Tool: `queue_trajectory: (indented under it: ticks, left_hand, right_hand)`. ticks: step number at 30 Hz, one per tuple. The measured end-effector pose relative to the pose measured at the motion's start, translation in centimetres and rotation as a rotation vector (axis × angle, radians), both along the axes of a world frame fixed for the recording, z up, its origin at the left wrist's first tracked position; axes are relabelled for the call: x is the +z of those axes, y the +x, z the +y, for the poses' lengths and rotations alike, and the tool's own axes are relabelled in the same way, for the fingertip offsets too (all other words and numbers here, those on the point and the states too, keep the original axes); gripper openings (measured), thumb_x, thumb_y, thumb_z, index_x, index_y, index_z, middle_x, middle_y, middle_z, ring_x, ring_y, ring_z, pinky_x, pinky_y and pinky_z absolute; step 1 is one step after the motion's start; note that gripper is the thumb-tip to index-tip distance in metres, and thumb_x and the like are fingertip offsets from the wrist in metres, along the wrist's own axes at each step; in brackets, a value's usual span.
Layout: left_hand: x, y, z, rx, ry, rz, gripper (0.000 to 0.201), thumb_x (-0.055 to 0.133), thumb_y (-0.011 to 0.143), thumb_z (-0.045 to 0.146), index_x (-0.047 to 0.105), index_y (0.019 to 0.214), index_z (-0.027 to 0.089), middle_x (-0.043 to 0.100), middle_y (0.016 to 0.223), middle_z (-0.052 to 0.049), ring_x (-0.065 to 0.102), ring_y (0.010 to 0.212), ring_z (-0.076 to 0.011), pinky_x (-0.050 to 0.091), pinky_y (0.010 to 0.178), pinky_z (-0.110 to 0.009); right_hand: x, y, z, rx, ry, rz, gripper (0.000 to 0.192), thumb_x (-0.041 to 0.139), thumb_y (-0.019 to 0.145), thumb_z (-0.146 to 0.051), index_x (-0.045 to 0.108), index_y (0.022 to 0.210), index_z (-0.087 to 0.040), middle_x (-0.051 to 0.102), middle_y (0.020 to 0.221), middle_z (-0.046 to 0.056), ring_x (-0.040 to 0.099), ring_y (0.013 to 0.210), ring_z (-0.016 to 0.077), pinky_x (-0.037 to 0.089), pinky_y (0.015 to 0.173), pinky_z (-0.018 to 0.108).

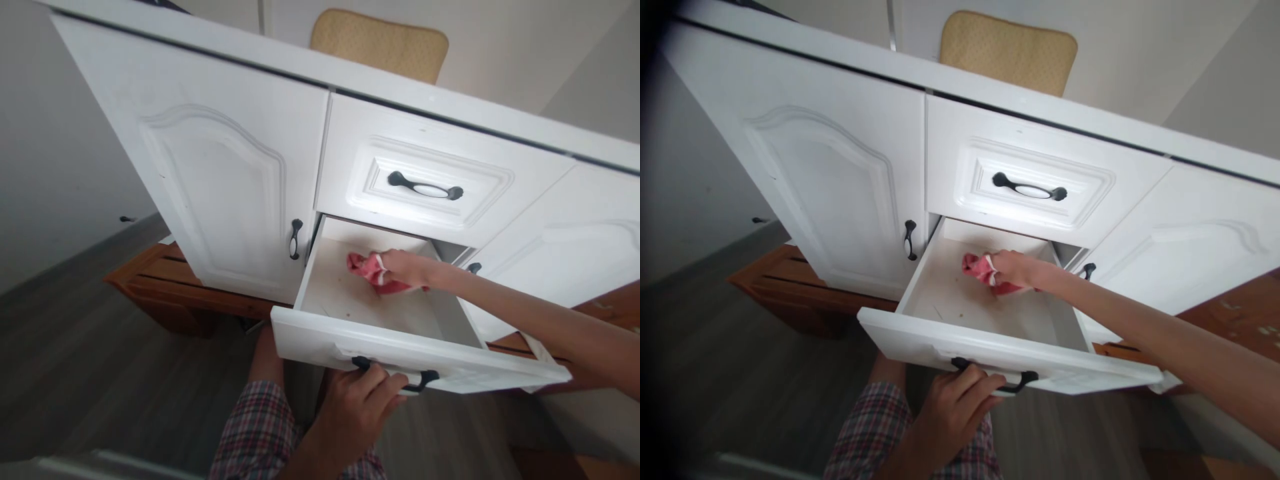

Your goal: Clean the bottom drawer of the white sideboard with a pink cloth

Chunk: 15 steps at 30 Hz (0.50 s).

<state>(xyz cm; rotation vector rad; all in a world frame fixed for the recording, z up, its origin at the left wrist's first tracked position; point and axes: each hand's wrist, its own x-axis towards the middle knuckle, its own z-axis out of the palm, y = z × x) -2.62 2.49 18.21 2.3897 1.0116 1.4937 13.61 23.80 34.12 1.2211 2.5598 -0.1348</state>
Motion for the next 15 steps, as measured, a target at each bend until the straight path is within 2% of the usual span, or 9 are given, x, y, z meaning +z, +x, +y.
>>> queue_trajectory:
  ticks: [2,3,5,7,11,13,15]
  left_hand:
    - [0.1,0.1,-0.1,0.008,-0.003,0.007,0.035,0.037,0.122,0.037,0.07,0.124,0.024,0.078,0.093,0.001,0.077,0.078,-0.0141,0.054,0.07,-0.026]
    - [0.2,0.1,-0.2,0.015,-0.004,0.007,0.035,0.037,0.122,0.038,0.07,0.124,0.024,0.077,0.092,0.001,0.076,0.078,-0.0142,0.054,0.07,-0.026]
    - [0.3,0.3,-0.3,0.037,-0.008,0.004,0.036,0.037,0.121,0.04,0.07,0.122,0.025,0.076,0.09,0.002,0.075,0.075,-0.0144,0.054,0.069,-0.026]
    - [0.1,0.5,-0.4,0.062,-0.013,0.005,0.037,0.036,0.121,0.042,0.07,0.12,0.026,0.075,0.088,0.002,0.074,0.073,-0.0145,0.054,0.069,-0.026]
    - [-0.4,0.8,-0.7,0.085,-0.041,0.014,0.036,0.038,0.121,0.042,0.071,0.12,0.027,0.075,0.088,0.002,0.074,0.074,-0.0145,0.056,0.074,-0.026]
    - [-0.7,0.7,-0.8,0.079,-0.062,0.031,0.035,0.04,0.121,0.043,0.072,0.122,0.028,0.076,0.09,0.001,0.074,0.077,-0.0145,0.056,0.075,-0.026]
    - [-0.8,0.7,-0.9,0.067,-0.076,0.037,0.034,0.04,0.121,0.041,0.071,0.124,0.027,0.077,0.093,0.001,0.075,0.079,-0.0147,0.055,0.073,-0.026]
  right_hand:
    - [-1.7,-3.5,2.5,-0.062,0.217,-0.079,0.057,0.06,0.093,-0.006,0.057,0.149,-0.012,0.076,0.123,0.018,0.078,0.101,0.0295,0.059,0.088,0.036]
    - [-2.6,-5.2,3.5,-0.084,0.292,-0.105,0.064,0.056,0.095,-0.004,0.047,0.158,-0.01,0.073,0.131,0.021,0.078,0.105,0.0314,0.059,0.09,0.038]
    - [-4.2,-8.2,5.2,-0.079,0.361,-0.106,0.065,0.047,0.099,-0.002,0.041,0.163,-0.01,0.066,0.144,0.025,0.076,0.114,0.0324,0.059,0.095,0.04]
    - [-5.6,-10.2,6.6,-0.032,0.349,-0.079,0.058,0.041,0.102,-0.001,0.048,0.158,-0.01,0.06,0.152,0.025,0.071,0.126,0.0316,0.057,0.103,0.04]
    - [-7.2,-10.4,8.7,0.055,0.28,0.015,0.05,0.047,0.101,-0.002,0.058,0.15,-0.007,0.055,0.158,0.026,0.06,0.141,0.031,0.049,0.118,0.04]
    - [-7.5,-9.3,8.4,0.101,0.198,0.048,0.048,0.052,0.098,-0.002,0.062,0.145,-0.007,0.059,0.152,0.024,0.064,0.131,0.0298,0.052,0.113,0.039]
    - [-7.5,-8.3,6.3,0.2,0.068,0.082,0.042,0.056,0.095,-0.003,0.068,0.135,-0.009,0.065,0.142,0.02,0.068,0.116,0.0266,0.054,0.105,0.036]
